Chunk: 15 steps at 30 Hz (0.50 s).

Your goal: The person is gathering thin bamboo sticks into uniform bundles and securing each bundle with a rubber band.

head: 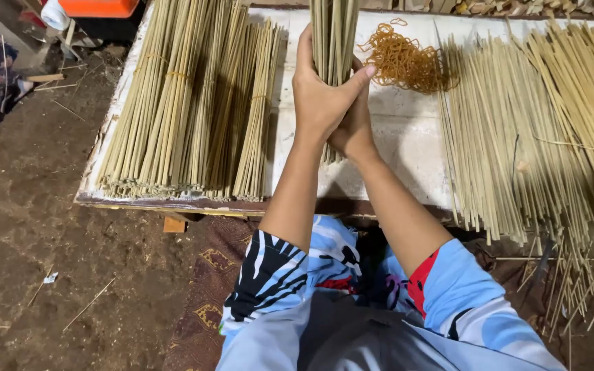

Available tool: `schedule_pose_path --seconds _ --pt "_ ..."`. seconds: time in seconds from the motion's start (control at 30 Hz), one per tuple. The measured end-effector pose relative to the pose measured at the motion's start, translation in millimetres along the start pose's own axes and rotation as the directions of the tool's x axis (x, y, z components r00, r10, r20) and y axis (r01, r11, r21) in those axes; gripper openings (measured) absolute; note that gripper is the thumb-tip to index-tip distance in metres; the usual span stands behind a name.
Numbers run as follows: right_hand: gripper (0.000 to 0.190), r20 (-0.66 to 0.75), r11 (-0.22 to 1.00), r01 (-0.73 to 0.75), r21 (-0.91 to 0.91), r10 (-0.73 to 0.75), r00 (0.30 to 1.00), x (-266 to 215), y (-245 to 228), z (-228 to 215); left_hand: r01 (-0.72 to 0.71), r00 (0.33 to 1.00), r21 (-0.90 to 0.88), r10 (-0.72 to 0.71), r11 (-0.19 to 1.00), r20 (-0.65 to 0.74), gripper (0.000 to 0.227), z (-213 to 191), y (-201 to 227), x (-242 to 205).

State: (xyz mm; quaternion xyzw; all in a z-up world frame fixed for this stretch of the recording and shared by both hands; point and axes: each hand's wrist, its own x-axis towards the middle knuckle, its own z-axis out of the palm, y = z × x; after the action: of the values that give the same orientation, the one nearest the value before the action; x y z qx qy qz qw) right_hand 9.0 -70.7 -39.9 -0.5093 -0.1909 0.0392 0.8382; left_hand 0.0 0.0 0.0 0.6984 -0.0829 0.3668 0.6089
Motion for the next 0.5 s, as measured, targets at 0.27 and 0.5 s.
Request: schedule_pose_path --seconds 0.27,0.5 --pt "0.051 0.051 0.996 -0.031 0.078 0.027 0.998 -9.6 16.6 -13.4 -0.011 1.000 -0.035 0.011 0.999 0.003 0.079 -0.8 11.5 3.0" --pt "0.050 0.057 0.997 0.011 -0.079 -0.006 0.998 -4.6 9.5 -11.7 -0.001 0.999 -0.120 0.008 0.993 0.051 0.052 -2.1 18.9 10.8"
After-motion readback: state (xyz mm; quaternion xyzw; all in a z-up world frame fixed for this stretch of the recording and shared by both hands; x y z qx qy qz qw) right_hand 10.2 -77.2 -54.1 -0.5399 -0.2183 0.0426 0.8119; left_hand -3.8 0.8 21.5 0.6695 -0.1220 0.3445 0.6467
